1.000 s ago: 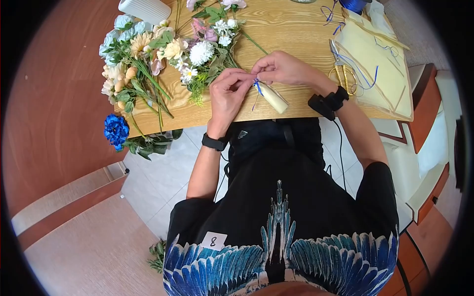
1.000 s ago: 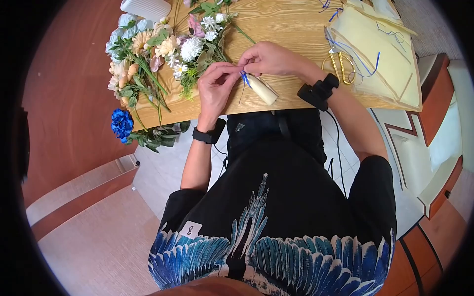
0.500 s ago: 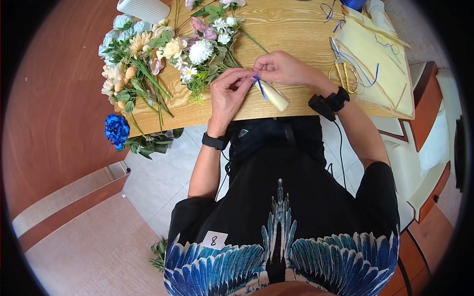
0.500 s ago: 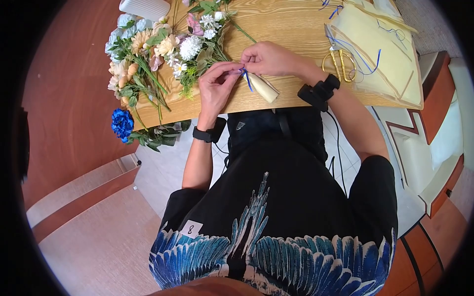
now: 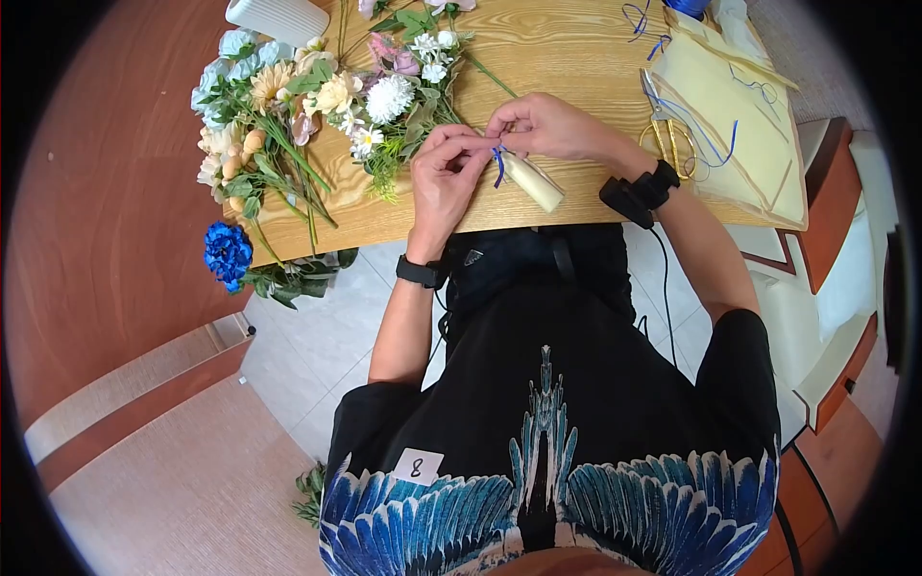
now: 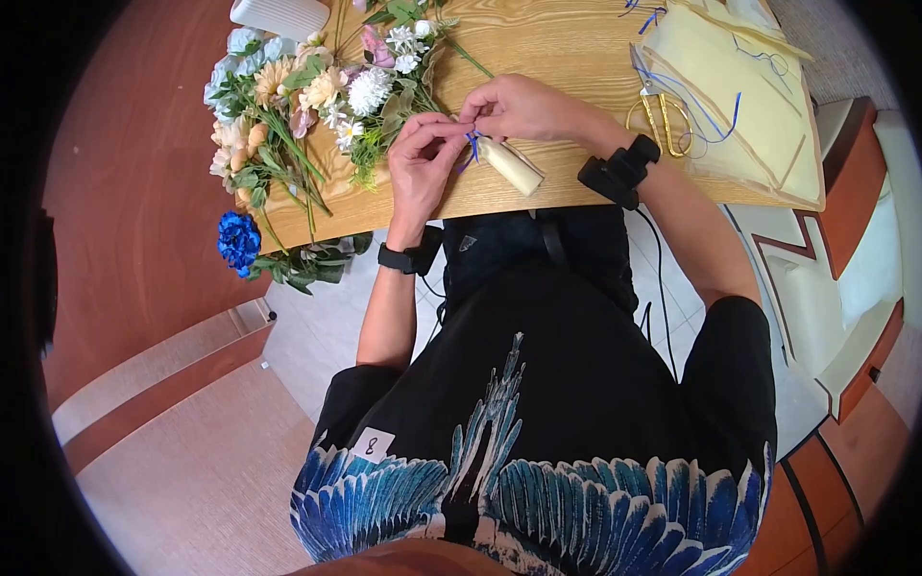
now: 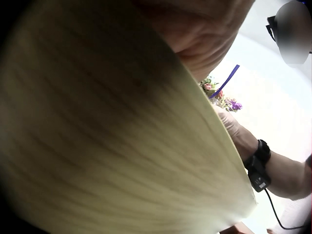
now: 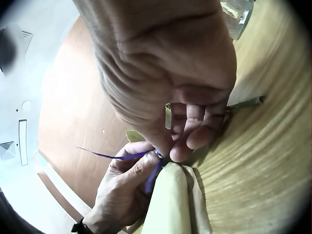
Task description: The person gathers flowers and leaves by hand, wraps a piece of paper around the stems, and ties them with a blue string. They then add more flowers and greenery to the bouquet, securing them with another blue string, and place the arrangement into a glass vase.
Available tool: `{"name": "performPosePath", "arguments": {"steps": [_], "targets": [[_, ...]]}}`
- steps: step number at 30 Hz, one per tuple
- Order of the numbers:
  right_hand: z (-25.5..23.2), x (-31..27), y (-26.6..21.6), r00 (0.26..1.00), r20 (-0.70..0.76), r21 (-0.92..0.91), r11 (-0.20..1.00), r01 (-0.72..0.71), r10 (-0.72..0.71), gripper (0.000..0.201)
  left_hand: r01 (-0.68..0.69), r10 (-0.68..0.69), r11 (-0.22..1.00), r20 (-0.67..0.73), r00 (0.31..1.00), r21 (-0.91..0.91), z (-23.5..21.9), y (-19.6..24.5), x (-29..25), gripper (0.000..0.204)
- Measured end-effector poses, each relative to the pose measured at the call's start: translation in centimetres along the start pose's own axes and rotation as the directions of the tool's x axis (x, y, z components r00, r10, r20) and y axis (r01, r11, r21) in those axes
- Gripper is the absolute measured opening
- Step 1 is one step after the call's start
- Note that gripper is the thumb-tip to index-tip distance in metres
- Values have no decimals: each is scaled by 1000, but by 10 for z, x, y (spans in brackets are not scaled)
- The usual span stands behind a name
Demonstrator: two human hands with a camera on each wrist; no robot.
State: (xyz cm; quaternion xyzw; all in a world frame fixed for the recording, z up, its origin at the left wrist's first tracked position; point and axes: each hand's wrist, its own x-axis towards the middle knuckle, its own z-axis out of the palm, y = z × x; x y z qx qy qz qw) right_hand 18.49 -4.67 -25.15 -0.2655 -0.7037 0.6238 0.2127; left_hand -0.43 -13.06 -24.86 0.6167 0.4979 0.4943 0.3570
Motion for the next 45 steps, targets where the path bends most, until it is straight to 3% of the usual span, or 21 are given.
{"name": "performPosePath", "arguments": {"steps": [3, 13, 21, 26, 30, 33, 35, 36, 39, 41, 45], "targets": [[-2, -2, -9, 995, 15, -50, 994, -94, 95, 18, 10, -10, 1000, 14, 1000, 6, -1, -1, 0, 14], [-1, -6, -15, 1000, 8, -38, 999, -27, 28, 17, 77, -77, 995, 8, 997, -70, 2, -1, -3, 12], [0, -7, -7, 999, -37, -307, 952, -4, -8, 15, 81, -81, 994, -3, 997, -79, 3, -6, -3, 13], [3, -6, 2, 998, -63, -261, 965, 9, -27, 15, 171, -176, 976, -25, 984, -136, 4, -11, -4, 13], [2, -9, -1, 994, -106, -307, 952, -16, -18, 15, 141, -158, 973, -79, 984, -181, 8, -9, -8, 13], [3, -11, -2, 990, -139, -314, 949, -27, -18, 16, 107, -140, 980, -202, 969, -167, 11, -6, -12, 10], [4, -12, -2, 990, -140, -330, 943, -33, -15, 16, 237, -268, 958, -211, 940, -159, 10, -3, -18, 10], [4, -12, -2, 990, -144, -346, 938, -37, -14, 16, 238, -269, 958, -215, 939, -160, 9, -3, -20, 10], [5, -13, -5, 989, -147, -355, 933, -57, 4, 16, 180, -185, 983, -246, 951, -43, 6, -2, -27, 10], [6, -14, -6, 989, -148, -385, 921, -57, 0, 16, 153, -107, 973, -251, 962, 174, 2, 1, -30, 10], [7, -15, -7, 988, -153, -436, 899, -38, -33, 16, 262, -231, 960, -244, 942, 101, 1, 1, -33, 11]]}}
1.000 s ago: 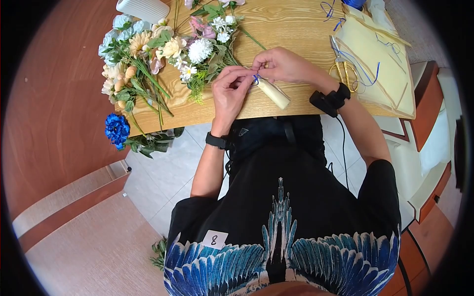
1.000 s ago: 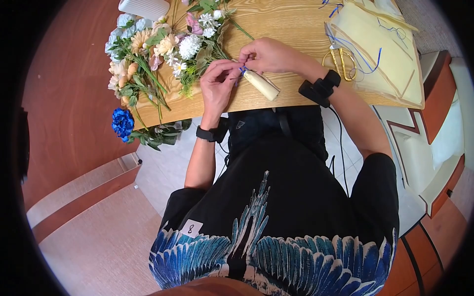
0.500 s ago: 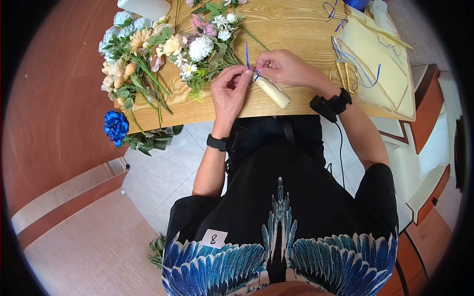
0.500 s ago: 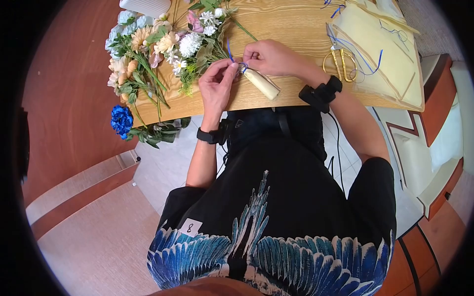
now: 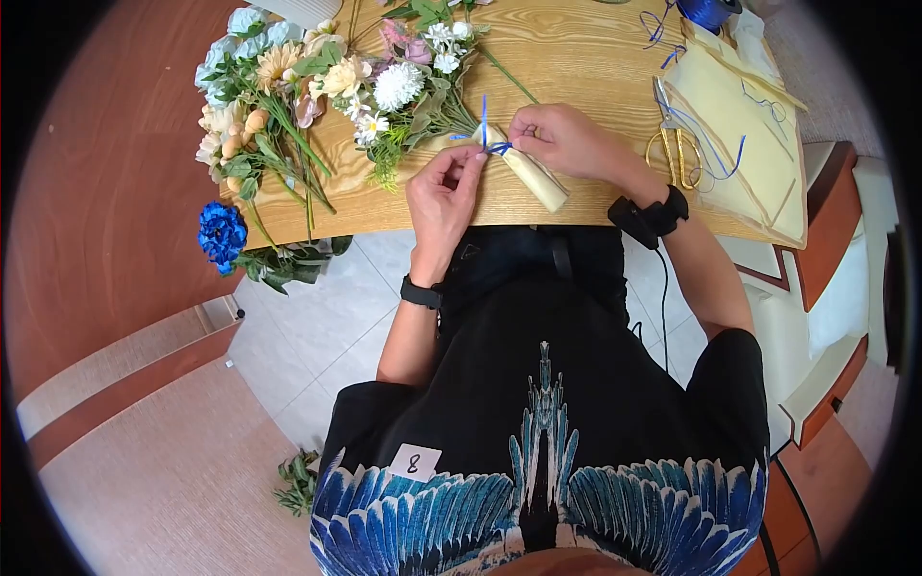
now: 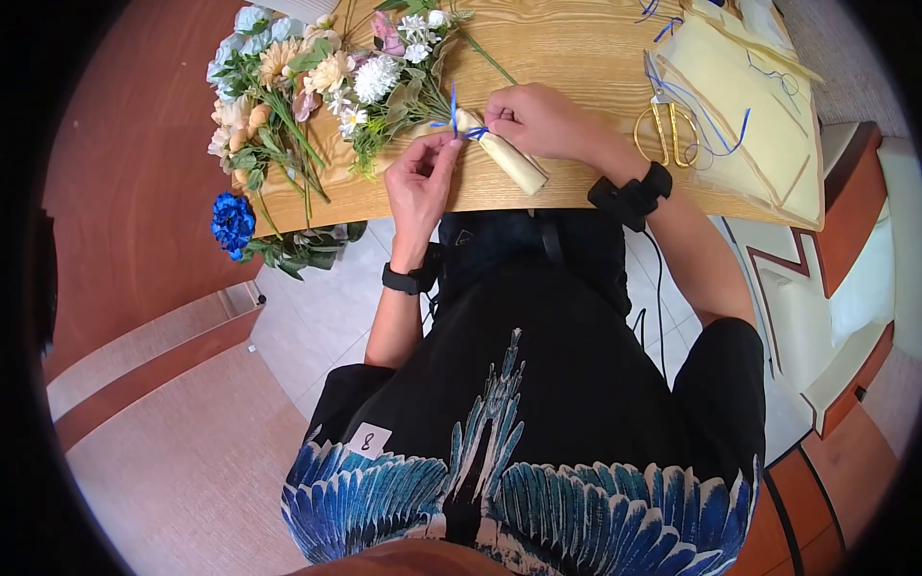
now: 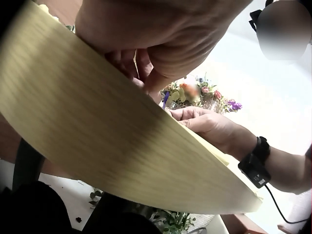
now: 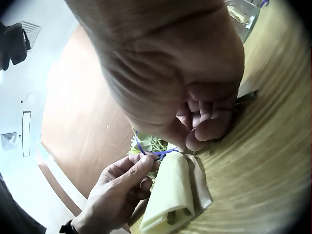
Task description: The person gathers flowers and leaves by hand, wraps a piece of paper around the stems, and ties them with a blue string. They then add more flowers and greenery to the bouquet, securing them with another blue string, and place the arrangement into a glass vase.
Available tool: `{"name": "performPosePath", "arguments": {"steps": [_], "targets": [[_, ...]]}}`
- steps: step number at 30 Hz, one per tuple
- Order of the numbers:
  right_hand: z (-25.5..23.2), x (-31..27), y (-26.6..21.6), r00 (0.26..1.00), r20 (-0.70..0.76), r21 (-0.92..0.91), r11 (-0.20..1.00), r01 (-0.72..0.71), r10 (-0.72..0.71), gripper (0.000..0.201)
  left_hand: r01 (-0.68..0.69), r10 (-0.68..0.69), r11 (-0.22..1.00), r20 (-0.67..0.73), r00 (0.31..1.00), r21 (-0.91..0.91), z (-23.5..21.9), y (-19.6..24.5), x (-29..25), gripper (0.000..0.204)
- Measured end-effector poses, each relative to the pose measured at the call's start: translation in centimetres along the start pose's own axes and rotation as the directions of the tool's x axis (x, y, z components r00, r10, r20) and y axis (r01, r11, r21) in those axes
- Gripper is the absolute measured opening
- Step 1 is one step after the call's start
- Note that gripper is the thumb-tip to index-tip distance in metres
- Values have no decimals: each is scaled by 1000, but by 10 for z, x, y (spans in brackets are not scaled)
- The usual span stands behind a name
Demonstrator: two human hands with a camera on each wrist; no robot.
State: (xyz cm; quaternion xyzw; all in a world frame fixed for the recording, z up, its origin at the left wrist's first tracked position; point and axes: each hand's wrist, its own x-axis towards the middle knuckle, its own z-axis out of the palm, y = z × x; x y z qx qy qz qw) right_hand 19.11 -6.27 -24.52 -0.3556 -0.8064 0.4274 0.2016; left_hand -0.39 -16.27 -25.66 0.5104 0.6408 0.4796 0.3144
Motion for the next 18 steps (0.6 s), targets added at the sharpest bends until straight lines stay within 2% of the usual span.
{"name": "performPosePath", "arguments": {"steps": [3, 5, 7, 9, 10, 12, 14, 16, 18], "targets": [[0, -2, -2, 1000, -15, 39, 999, -19, 19, 14, 12, -9, 997, 34, 999, -75, 3, 1, 1, 12], [1, -3, 0, 1000, -24, 58, 998, -2, 4, 13, 2, -5, 994, -26, 1000, -110, 5, 0, 1, 11], [2, -6, 3, 999, -33, 79, 997, 9, -7, 12, -14, 13, 998, -7, 1000, -69, 4, 0, 1, 11], [3, -5, 4, 978, -132, -21, 987, 161, -162, 11, -30, 31, 999, 8, 1000, -27, 4, 0, 1, 10], [4, -5, 5, 978, -130, -21, 986, 163, -164, 11, -26, 26, 997, -7, 1000, -74, 7, 1, 1, 10], [4, -5, 2, 989, -117, 24, 996, 90, -87, 11, -23, 21, 992, -22, 1000, -123, 8, 2, 1, 9], [4, -4, -2, 993, -110, 43, 998, 51, -46, 13, -65, 64, 998, 59, 996, 0, 5, 1, 2, 10], [1, -6, -7, 995, -104, 61, 998, 7, 0, 17, -63, 65, 997, 58, 996, -34, 8, 2, 2, 11], [1, -7, -10, 992, -45, 134, 985, -107, 114, 18, -60, 64, 996, 55, 996, -63, 8, 1, 1, 11]]}}
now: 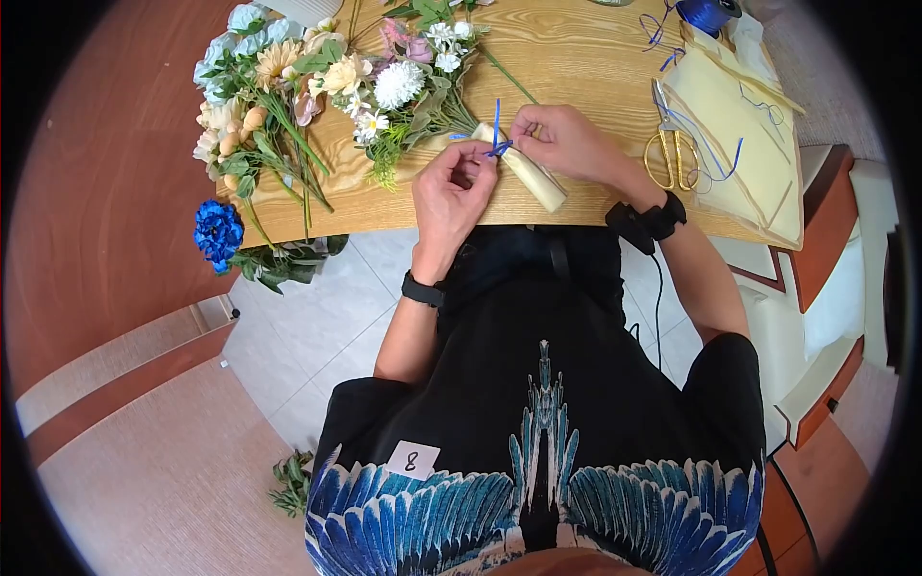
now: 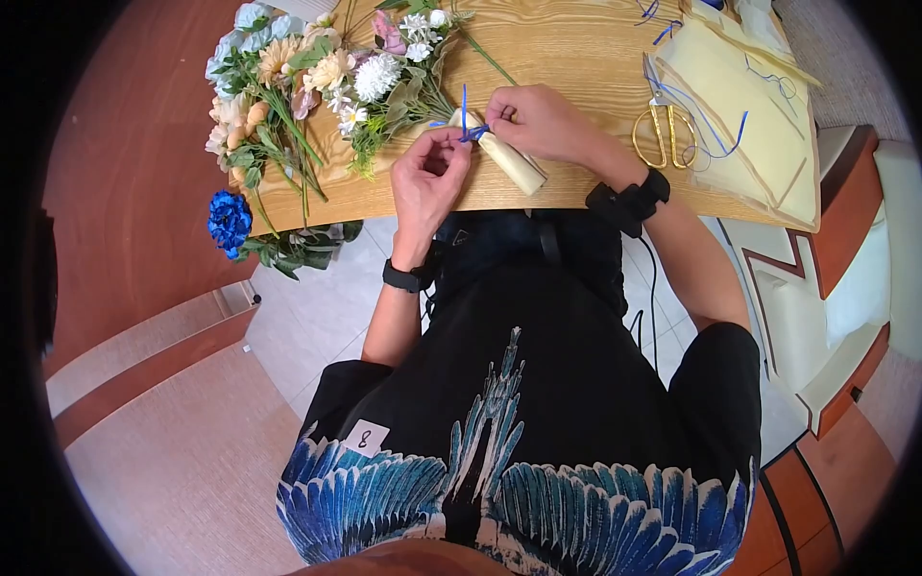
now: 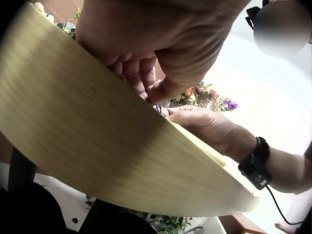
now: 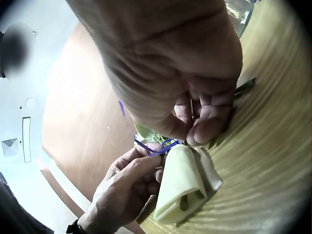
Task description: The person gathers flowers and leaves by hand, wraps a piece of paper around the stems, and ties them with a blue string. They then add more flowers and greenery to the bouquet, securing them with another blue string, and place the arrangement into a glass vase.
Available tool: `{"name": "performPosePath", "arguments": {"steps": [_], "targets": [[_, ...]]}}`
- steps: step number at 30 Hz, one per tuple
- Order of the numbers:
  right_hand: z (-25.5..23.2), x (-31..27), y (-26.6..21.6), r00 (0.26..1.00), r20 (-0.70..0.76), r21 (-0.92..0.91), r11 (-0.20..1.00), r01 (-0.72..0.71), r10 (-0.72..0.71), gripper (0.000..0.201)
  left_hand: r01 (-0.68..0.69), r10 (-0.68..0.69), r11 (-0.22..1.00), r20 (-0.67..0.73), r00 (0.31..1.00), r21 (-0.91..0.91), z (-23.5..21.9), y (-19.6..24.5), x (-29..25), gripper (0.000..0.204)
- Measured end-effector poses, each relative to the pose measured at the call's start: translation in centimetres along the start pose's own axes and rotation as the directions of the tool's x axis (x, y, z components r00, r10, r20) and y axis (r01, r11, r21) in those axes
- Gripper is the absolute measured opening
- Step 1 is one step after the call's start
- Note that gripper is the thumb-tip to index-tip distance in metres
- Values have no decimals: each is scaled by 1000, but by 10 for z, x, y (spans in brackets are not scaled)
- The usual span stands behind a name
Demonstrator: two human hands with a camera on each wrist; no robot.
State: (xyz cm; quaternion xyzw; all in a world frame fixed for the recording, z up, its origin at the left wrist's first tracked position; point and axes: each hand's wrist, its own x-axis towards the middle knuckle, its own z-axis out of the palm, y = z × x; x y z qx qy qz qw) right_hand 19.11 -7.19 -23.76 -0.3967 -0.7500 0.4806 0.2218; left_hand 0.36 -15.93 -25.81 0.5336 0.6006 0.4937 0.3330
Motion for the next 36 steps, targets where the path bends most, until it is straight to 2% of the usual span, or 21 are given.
{"name": "performPosePath", "arguments": {"steps": [6, 8, 10, 13, 15, 17, 20, 24, 27, 28, 30, 34, 36], "targets": [[-1, 0, 1, 999, 31, 16, 1000, -13, 13, 19, -4, 4, 1000, -1, 1000, -6, 4, 2, -1, 16], [0, -1, 0, 999, 31, 31, 999, -22, 21, 18, 5, -2, 998, -55, 998, 65, 5, -4, 1, 17], [1, 0, 2, 999, 29, 44, 999, -29, 28, 18, -2, 4, 999, -56, 998, 37, 5, -10, 2, 16], [4, 1, 4, 999, -18, 101, 994, 49, -48, 9, -7, 6, 1000, -64, 998, -19, 4, -9, 2, 15], [3, 2, 1, 993, -110, 3, 999, 40, -40, 8, -10, 7, 999, -73, 997, -48, -1, -3, 3, 15], [5, 3, 4, 991, -125, 6, 999, 39, -38, 10, 46, -46, 988, -7, 999, 147, -10, 5, -1, 15], [9, 1, 2, 985, -169, -41, 999, 24, -30, 13, 43, -50, 975, 26, 998, 216, -15, 11, -4, 14], [12, -1, -4, 975, -223, -125, 991, -41, 12, 17, -5, 19, 984, -77, 997, 177, -9, -2, -6, 13], [15, -3, 0, 970, -236, -141, 990, 29, -62, 13, 1, 19, 984, -109, 994, 179, -7, -2, -6, 13], [14, -5, 1, 972, -227, -144, 989, 31, -64, 13, -3, 23, 981, -103, 994, 194, -7, -1, -5, 13], [8, -7, -10, 987, -155, -118, 991, -69, 50, 13, -2, 24, 978, -107, 994, 207, -8, -2, -4, 13], [8, -2, -5, 993, -116, -122, 992, -39, 25, 15, -10, 25, 987, -93, 995, 159, -9, -3, -4, 13], [5, 2, -2, 1000, 12, -32, 999, 22, -22, 14, -12, 27, 988, -94, 995, 154, -9, -3, -3, 13]]}}
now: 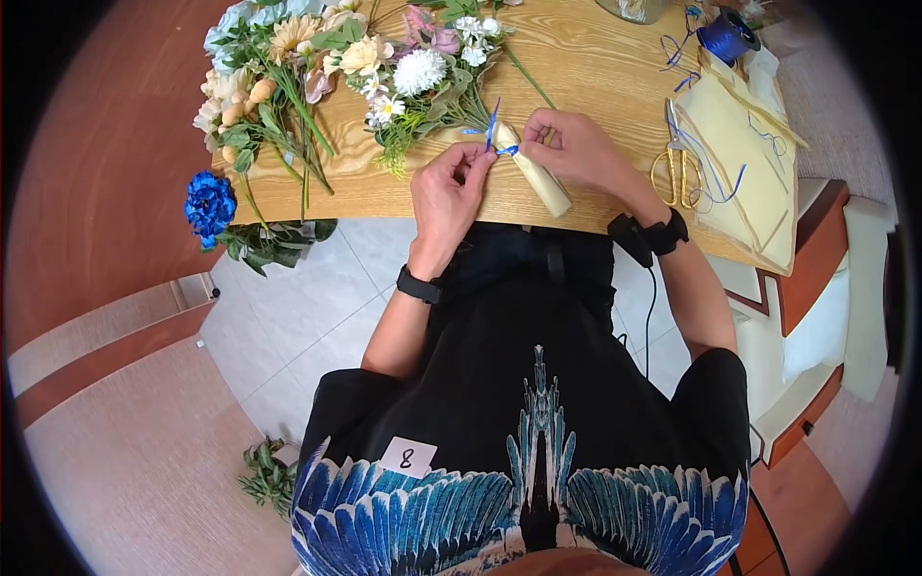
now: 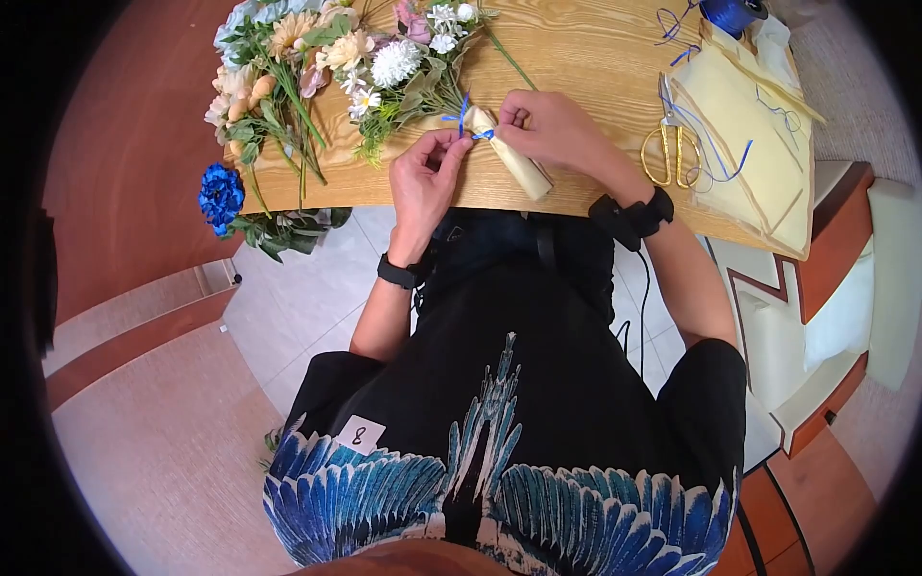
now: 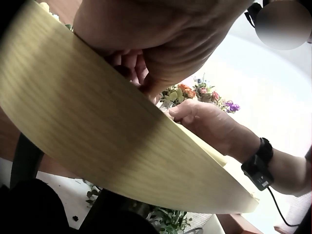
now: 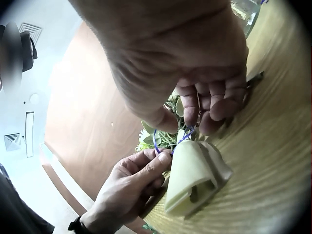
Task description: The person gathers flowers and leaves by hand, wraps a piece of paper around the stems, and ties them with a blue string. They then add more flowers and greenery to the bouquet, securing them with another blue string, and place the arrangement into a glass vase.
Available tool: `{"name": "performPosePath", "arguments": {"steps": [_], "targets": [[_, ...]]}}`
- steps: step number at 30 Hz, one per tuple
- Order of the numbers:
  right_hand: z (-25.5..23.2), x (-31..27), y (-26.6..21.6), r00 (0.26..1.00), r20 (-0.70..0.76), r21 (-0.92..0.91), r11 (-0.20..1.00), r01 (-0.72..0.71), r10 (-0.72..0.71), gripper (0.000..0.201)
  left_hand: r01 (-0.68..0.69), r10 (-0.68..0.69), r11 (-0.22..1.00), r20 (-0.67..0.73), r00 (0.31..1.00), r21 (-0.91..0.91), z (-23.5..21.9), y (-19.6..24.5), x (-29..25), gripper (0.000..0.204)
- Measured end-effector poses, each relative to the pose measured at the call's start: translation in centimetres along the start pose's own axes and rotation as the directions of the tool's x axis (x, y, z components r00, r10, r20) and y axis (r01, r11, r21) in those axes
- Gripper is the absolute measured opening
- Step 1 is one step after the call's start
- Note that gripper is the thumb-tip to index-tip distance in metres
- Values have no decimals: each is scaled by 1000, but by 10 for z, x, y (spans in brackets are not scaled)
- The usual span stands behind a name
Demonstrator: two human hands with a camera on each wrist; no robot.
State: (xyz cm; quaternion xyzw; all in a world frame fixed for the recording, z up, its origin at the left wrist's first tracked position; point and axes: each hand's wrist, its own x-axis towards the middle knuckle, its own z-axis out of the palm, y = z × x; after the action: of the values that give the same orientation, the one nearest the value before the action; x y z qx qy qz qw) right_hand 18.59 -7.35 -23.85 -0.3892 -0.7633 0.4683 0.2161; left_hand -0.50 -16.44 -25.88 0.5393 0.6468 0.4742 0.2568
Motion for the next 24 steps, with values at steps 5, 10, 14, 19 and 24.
{"name": "performPosePath", "arguments": {"steps": [5, 10, 14, 19, 24], "targets": [[-3, 4, 4, 999, 40, 39, 999, -25, 23, 12, -24, 23, 999, 18, 1000, 29, -3, 0, -1, 14], [-6, -1, -2, 995, 96, 63, 998, -13, 7, 14, 25, -28, 999, 67, 997, 47, -5, 1, -2, 14], [-6, 0, -3, 997, 58, -91, 994, 65, -59, 14, -45, 45, 999, 14, 999, 7, -2, -2, -2, 14], [-4, 0, -2, 993, 23, -258, 959, 121, -119, 13, -41, 41, 999, -16, 999, -1, -7, 4, -8, 12], [0, -5, -6, 996, -49, -200, 978, 63, -74, 12, -32, 31, 999, -40, 999, -11, -7, 0, -11, 10]]}}
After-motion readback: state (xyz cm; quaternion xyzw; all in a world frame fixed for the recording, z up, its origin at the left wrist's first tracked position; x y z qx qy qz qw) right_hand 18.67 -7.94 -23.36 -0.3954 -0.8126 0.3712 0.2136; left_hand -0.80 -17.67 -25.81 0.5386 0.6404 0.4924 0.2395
